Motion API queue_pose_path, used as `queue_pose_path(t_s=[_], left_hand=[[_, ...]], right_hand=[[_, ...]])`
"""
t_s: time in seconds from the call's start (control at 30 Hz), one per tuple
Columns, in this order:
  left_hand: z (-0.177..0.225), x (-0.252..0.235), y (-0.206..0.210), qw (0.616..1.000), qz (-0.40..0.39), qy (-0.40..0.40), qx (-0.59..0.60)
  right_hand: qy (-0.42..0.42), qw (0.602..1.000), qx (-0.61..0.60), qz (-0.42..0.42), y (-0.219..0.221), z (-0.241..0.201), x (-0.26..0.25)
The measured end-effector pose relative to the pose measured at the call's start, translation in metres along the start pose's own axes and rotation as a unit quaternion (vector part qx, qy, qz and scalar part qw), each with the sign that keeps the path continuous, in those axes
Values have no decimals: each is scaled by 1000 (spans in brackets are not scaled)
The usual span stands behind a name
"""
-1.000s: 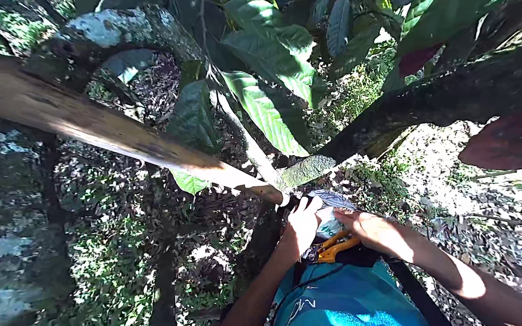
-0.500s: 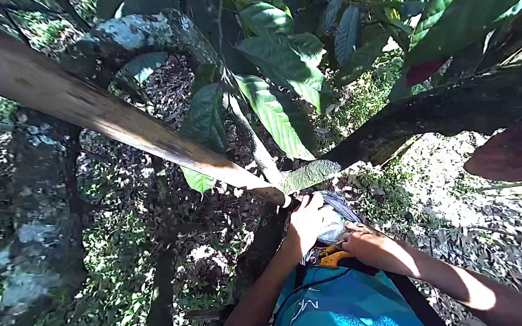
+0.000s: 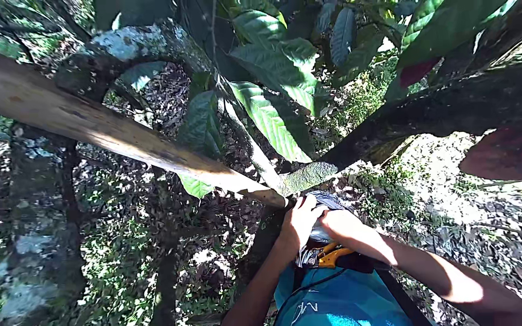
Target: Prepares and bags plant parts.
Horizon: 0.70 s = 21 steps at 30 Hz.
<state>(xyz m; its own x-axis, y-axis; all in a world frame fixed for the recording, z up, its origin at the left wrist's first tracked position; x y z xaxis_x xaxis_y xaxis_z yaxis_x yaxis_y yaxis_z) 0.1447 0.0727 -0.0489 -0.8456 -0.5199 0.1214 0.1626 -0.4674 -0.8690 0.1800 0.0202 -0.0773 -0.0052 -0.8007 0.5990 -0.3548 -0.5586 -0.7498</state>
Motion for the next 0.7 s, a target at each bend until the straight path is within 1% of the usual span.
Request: queue_pose_path(t_s=[0.07, 0.1, 0.17, 0.2, 0.27, 0.3, 0.37, 0.43, 0.47, 0.5, 0.63, 0.7], left_hand=[[0, 0, -4, 1000, 19, 10, 11], [2, 1, -5, 999, 31, 17, 16], [3, 2, -7, 999, 31, 7, 33], [3, 2, -6, 999, 27, 2, 36], [6, 1, 0, 1000, 6, 17, 11], [8, 1, -1, 1000, 5, 22, 8], [6, 3, -6, 999, 15, 2, 36], [-3, 6, -9, 997, 5, -48, 55], [-5, 7, -12, 996, 12, -58, 63], [-4, 8, -14, 996, 22, -55, 71], [12, 9, -17, 999, 44, 16, 26], [14, 6, -14, 1000, 28, 12, -1]], right_hand=[[7, 1000, -16, 0, 6, -7, -3], [-6, 1000, -12, 10, 12, -10, -3], [-62, 997, 7, 40, 23, -16, -6], [-66, 997, 10, 44, 26, -16, -6], [-21, 999, 4, 25, 31, -10, -8], [-16, 999, 10, 26, 31, -9, -8], [-63, 995, 24, 71, 30, -9, -4], [-150, 980, 35, 129, 29, -9, 14], [-196, 966, 46, 162, 29, -8, 27], [-229, 957, 56, 167, 32, -8, 39], [-328, 933, 67, 131, 36, -16, 70], [-334, 938, 39, 88, 39, -14, 71]])
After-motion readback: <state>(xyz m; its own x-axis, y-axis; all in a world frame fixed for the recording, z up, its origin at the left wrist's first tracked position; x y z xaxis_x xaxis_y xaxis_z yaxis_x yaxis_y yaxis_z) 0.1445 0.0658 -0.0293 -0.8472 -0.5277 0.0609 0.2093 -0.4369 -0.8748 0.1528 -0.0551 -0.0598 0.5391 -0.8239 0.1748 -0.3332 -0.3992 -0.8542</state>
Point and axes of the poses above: each hand's wrist, its own x-axis away from the middle knuckle, its own y-axis out of the palm, z = x × y, the point moved 10 cm from there along -x, towards the middle knuckle, and after that the axes turned 3 degrees about z, right-handed, at the moved point
